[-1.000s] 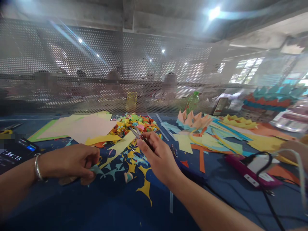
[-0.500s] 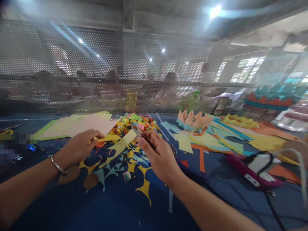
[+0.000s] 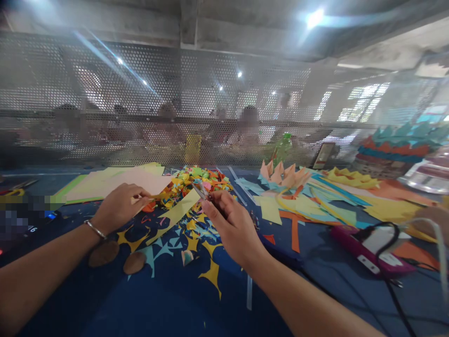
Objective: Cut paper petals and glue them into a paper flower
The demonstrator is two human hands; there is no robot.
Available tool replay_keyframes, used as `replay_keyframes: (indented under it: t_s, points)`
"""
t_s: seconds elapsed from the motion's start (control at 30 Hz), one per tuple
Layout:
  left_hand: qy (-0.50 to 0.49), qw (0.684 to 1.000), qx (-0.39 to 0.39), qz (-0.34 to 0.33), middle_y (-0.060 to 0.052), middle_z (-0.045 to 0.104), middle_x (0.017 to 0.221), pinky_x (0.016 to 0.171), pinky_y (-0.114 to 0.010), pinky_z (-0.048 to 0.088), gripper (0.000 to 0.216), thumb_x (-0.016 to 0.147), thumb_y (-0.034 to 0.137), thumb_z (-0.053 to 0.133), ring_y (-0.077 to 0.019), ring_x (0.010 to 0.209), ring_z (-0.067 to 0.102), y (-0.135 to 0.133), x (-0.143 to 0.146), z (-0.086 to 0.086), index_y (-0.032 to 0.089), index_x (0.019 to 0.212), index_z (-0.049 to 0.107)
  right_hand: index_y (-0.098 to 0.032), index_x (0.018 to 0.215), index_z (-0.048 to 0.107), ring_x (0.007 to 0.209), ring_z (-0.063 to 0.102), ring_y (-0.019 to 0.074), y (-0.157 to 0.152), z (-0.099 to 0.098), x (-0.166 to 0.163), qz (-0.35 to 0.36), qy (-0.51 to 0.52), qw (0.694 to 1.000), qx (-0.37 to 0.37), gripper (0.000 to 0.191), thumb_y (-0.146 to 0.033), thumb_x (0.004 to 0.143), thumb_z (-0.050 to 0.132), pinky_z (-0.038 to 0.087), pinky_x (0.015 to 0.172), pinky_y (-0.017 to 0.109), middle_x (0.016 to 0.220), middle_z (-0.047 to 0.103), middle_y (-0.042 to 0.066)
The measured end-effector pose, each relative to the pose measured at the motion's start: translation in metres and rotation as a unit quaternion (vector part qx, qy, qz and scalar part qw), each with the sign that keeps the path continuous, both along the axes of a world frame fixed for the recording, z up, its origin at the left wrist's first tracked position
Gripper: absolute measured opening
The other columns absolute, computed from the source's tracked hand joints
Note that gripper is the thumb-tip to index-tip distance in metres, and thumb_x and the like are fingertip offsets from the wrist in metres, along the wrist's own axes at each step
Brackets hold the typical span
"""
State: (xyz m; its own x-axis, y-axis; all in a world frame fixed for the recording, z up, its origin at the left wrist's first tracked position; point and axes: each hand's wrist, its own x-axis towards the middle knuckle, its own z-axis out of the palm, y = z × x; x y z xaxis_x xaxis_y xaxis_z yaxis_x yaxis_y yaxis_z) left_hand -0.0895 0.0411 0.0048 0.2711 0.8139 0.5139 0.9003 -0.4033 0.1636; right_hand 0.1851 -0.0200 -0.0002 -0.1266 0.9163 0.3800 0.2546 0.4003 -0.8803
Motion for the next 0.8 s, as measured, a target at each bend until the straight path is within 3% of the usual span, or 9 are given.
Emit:
replay_keyframes:
  t_s: [0.07, 0.13, 0.2, 0.27, 0.43, 0.57, 0.8]
  points:
    - [-0.08, 0.996, 0.016, 0.025, -0.006, 0.068, 0.08, 0.068, -0.032, 0.042, 0.02, 0.08, 0.031, 0.051, -0.0212, 0.071, 0.058, -0.003, 0.0, 0.006, 0.019, 0.084, 0.067, -0.022, 0.094, 0.051, 0.047, 0.029, 0.0089, 0.0, 0.0, 0.0, -0.001, -0.001, 1.0, -0.004, 0.02, -0.041, 0.089, 0.047, 0.019, 0.041, 0.024, 0.063, 0.043, -0.003]
    - [-0.249, 0.968, -0.003, 0.022, -0.003, 0.068, 0.079, 0.062, -0.028, 0.042, 0.02, 0.077, 0.035, 0.057, -0.0183, 0.067, 0.059, -0.01, 0.004, 0.013, 0.02, 0.087, 0.066, -0.021, 0.094, 0.051, 0.047, 0.027, 0.0089, 0.0, 0.0, -0.001, 0.0, 0.002, 1.0, -0.009, 0.021, -0.042, 0.089, 0.047, 0.019, 0.041, 0.024, 0.062, 0.04, -0.004]
    - [-0.433, 0.898, -0.073, -0.028, -0.002, 0.068, 0.079, 0.061, -0.026, 0.043, 0.022, 0.073, 0.036, 0.064, -0.0171, 0.069, 0.06, -0.02, 0.014, 0.018, 0.019, 0.086, 0.065, -0.021, 0.093, 0.051, 0.048, 0.026, 0.0087, 0.0, 0.0, -0.002, 0.006, 0.004, 1.0, -0.015, 0.023, -0.043, 0.088, 0.048, 0.019, 0.041, 0.024, 0.062, 0.038, -0.005]
    - [-0.526, 0.827, -0.183, -0.075, -0.003, 0.067, 0.081, 0.062, -0.025, 0.044, 0.021, 0.07, 0.034, 0.067, -0.016, 0.07, 0.06, -0.032, 0.028, 0.019, 0.018, 0.083, 0.064, -0.021, 0.092, 0.051, 0.048, 0.026, 0.0087, -0.001, 0.0, -0.003, 0.011, 0.0, 1.0, -0.017, 0.023, -0.043, 0.088, 0.049, 0.019, 0.042, 0.023, 0.061, 0.036, -0.005]
    - [-0.593, 0.742, -0.297, -0.102, 0.002, 0.063, 0.07, 0.054, -0.018, 0.039, 0.015, 0.065, 0.024, 0.073, -0.0085, 0.062, 0.053, -0.053, 0.054, 0.013, 0.016, 0.071, 0.062, -0.02, 0.094, 0.051, 0.047, 0.025, 0.0081, -0.002, 0.0, -0.007, 0.027, -0.001, 0.999, -0.035, 0.024, -0.043, 0.088, 0.049, 0.019, 0.041, 0.023, 0.059, 0.034, -0.006]
    - [-0.635, 0.687, -0.335, -0.11, 0.001, 0.063, 0.071, 0.056, -0.018, 0.042, 0.018, 0.064, 0.02, 0.074, -0.0085, 0.063, 0.055, -0.059, 0.062, 0.009, 0.016, 0.072, 0.058, -0.021, 0.094, 0.051, 0.047, 0.028, 0.0078, -0.003, 0.0, -0.008, 0.049, 0.01, 0.998, -0.044, 0.023, -0.043, 0.088, 0.049, 0.024, 0.042, 0.022, 0.06, 0.036, -0.007]
    - [-0.669, 0.655, -0.336, -0.102, -0.002, 0.068, 0.077, 0.064, -0.022, 0.05, 0.028, 0.062, 0.012, 0.075, -0.0123, 0.067, 0.063, -0.063, 0.067, 0.008, 0.016, 0.082, 0.056, -0.02, 0.09, 0.049, 0.07, 0.049, 0.0125, -0.006, 0.004, -0.011, 0.081, -0.017, 0.996, -0.015, 0.018, -0.036, 0.084, 0.056, 0.041, 0.065, 0.026, 0.077, 0.052, -0.001]
